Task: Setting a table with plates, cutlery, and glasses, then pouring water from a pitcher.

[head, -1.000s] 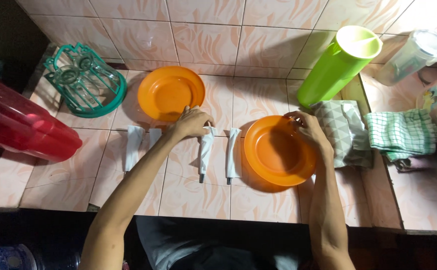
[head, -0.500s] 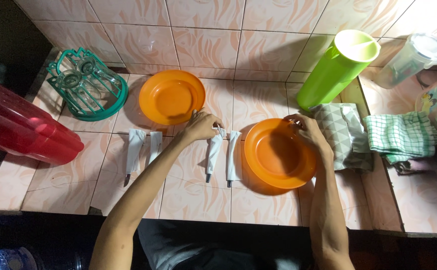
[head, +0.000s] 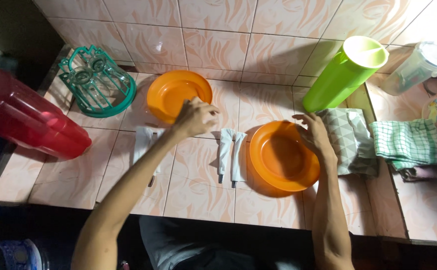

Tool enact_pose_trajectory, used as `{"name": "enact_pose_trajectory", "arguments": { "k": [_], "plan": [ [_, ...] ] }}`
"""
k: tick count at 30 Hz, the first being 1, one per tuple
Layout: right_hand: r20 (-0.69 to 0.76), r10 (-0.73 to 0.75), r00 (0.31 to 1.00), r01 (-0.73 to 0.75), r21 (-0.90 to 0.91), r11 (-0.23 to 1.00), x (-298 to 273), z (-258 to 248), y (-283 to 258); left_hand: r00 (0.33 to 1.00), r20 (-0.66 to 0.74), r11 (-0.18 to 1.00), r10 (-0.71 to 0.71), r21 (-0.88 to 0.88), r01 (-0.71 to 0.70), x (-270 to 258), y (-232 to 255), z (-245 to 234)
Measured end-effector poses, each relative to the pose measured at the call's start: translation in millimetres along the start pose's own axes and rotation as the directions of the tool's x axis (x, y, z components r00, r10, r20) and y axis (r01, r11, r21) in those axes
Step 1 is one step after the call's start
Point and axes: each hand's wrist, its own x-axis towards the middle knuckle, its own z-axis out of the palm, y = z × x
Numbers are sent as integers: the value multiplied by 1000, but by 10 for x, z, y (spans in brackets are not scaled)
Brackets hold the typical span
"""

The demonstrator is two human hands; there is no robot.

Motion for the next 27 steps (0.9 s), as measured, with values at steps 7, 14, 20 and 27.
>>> {"name": "enact_pose_trajectory", "arguments": {
  "k": [7,14,20,27],
  "plan": [
    [-236,-151,960,116,-155,981,40,-17,-612,994,-99,998,-47,25,50,-566,-571,-719],
    [-161,-273,949,263,-80,962,127,498,-1258,937,-213,953,-277,67,297,-1031,-881,-898],
    [-32,-190,981,191,54,980,-36,1130,-2079,933,-138,941,-332,24,338,-1318,-1210,-822],
    [128,-115,985,71,303,950,51,2098,-2208,936,142,946,-323,44,320,-1455,-1456,-885]
  ]
}}
